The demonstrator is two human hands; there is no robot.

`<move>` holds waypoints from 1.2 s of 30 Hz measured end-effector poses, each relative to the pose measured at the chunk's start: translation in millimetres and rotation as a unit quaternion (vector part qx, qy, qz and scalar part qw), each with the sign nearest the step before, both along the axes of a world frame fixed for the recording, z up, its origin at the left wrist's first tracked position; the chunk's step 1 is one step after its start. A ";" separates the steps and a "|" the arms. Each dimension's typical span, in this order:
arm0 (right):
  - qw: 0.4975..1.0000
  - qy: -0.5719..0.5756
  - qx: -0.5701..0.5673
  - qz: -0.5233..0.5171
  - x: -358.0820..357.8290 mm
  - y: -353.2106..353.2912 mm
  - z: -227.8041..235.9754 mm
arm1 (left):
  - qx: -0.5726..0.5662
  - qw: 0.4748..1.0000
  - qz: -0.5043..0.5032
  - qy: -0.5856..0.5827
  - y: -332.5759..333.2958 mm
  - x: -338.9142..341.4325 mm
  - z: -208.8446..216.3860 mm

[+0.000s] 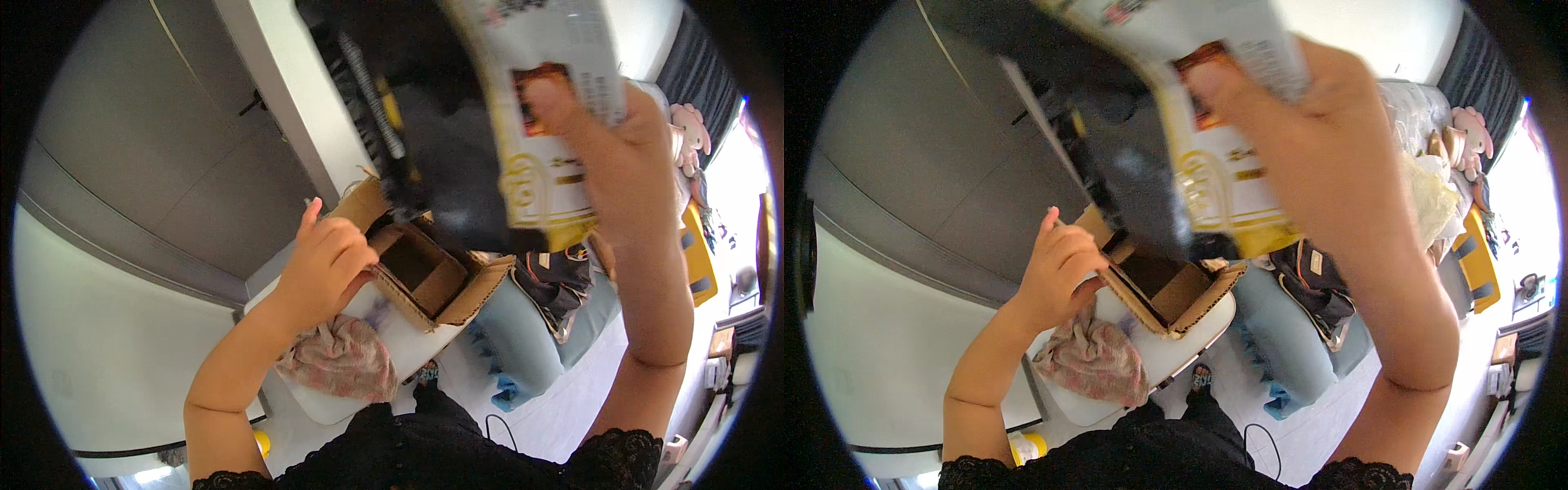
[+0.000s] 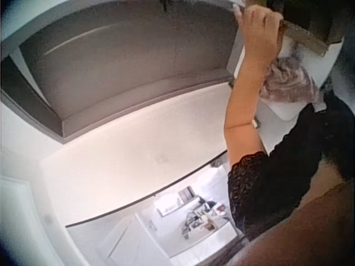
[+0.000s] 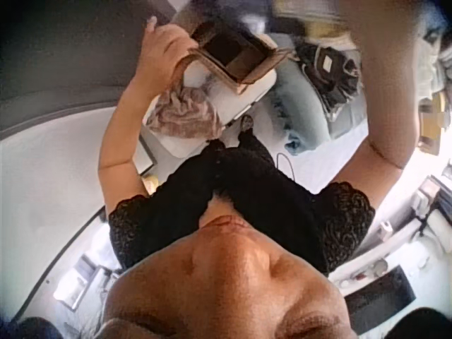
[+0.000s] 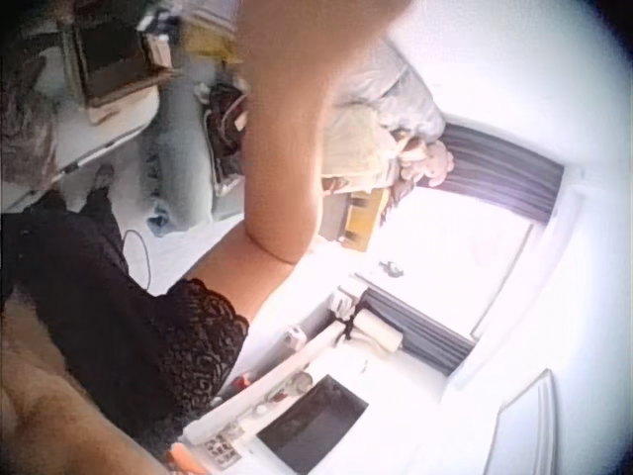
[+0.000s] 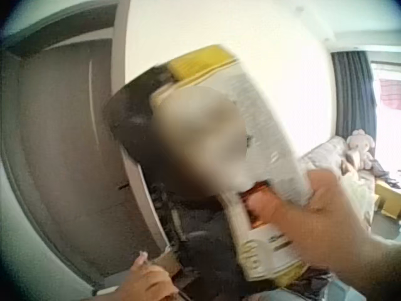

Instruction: The person wipes a white plastic stand with a cloth, then washes the cloth in the kitchen sink. They return to the living area, move a box of snacks, and wipe the top and sides of a portable air cooler. The person opens the cooler to reveal ice packs, then closes it and continues wiping.

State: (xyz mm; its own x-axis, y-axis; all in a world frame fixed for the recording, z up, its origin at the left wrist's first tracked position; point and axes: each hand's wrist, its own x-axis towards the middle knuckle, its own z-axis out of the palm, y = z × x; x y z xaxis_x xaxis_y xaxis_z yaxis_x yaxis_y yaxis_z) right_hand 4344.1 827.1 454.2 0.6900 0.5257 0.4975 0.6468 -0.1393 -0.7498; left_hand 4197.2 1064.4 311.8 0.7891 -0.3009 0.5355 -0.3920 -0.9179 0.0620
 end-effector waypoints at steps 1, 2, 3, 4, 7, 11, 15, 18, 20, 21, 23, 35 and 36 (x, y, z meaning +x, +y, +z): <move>0.999 0.022 -0.007 0.024 -0.3 6.6 -6.0 | 0.007 1.000 -0.009 -0.022 -0.7 -3.9 -4.3; 0.998 0.044 -0.013 0.047 -1.2 13.0 -14.0 | 0.014 0.999 -0.019 -0.044 -2.6 -8.7 -7.8; 0.993 0.084 0.015 0.082 -4.9 21.2 -20.3 | -0.005 0.996 -0.006 -0.089 -14.5 -14.1 -7.6; 0.992 0.092 -0.008 0.089 -9.1 26.9 -25.8 | 0.000 0.995 0.000 -0.100 -19.2 -20.7 -11.5; 0.993 0.025 -0.036 0.107 -25.1 37.9 -44.9 | 0.017 0.989 0.011 -0.145 -28.3 -36.5 -23.7; 0.970 -0.103 -0.137 0.171 -29.2 35.2 -64.5 | 0.016 0.990 0.014 -0.138 -32.5 -44.6 -29.4; 0.937 -0.218 -0.231 0.144 -20.0 18.6 -64.0 | 0.011 0.990 0.006 -0.139 -29.2 -53.2 -27.8; 0.936 -0.246 -0.244 0.065 -19.6 14.0 -61.5 | 0.009 0.991 0.006 -0.135 -28.6 -54.7 -24.0; 0.933 -0.270 -0.232 0.061 -25.8 14.2 -67.6 | 0.004 0.992 -0.008 -0.124 -29.8 -51.8 -19.3; 0.932 -0.280 -0.223 0.061 -28.9 14.9 -68.5 | 0.002 0.994 -0.019 -0.112 -29.2 -51.4 -14.3; 0.935 -0.281 -0.210 0.054 -32.8 14.6 -64.8 | -0.006 0.997 -0.028 -0.078 -30.0 -52.1 -7.0; 0.950 -0.275 -0.147 0.029 -42.2 1.8 -60.7 | -0.035 0.940 -0.098 0.326 -31.3 -39.9 43.3; 0.950 -0.273 -0.149 0.037 -48.1 -4.2 -62.0 | -0.022 0.936 -0.105 0.335 -36.3 -47.0 38.8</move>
State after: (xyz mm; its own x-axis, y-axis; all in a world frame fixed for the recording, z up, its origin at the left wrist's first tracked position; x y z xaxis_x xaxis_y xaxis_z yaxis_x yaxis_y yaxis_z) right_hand 4295.9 822.8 392.2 0.3277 0.7364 0.5919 0.9441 -0.2311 -0.2352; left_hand 4150.2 1028.1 350.6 0.8782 -0.4763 -0.0433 -0.4230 -0.8158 0.3943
